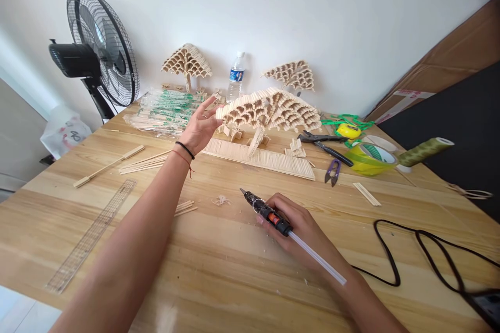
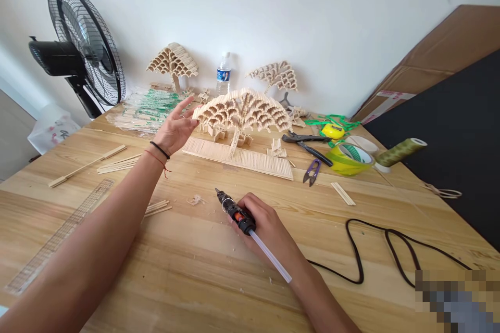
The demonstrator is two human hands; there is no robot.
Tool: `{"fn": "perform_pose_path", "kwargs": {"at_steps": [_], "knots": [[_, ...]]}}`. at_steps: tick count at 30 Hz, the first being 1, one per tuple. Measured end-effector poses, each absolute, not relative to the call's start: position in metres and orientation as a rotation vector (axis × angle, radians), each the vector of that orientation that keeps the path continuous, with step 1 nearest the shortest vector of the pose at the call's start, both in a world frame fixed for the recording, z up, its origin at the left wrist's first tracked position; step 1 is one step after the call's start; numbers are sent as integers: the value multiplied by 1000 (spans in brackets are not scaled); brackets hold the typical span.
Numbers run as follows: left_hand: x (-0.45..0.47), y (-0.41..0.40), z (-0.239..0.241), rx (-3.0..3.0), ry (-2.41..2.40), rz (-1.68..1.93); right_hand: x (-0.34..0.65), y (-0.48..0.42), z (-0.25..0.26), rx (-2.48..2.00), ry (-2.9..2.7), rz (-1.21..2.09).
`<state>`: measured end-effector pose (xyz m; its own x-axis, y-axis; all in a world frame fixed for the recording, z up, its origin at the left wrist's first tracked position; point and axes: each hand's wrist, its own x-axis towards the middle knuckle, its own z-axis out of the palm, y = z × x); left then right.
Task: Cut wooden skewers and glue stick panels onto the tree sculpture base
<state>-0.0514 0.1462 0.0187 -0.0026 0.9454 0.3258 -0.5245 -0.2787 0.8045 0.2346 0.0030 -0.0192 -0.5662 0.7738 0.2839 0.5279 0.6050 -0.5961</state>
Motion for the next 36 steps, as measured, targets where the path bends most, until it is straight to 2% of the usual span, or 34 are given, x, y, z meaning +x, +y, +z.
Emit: {"fn": "perform_pose_path", "kwargs": {"at_steps": [36], "knots": [[-47,147,21,991,524,1570,234,3,-19,-1041,-2316,631]]}}
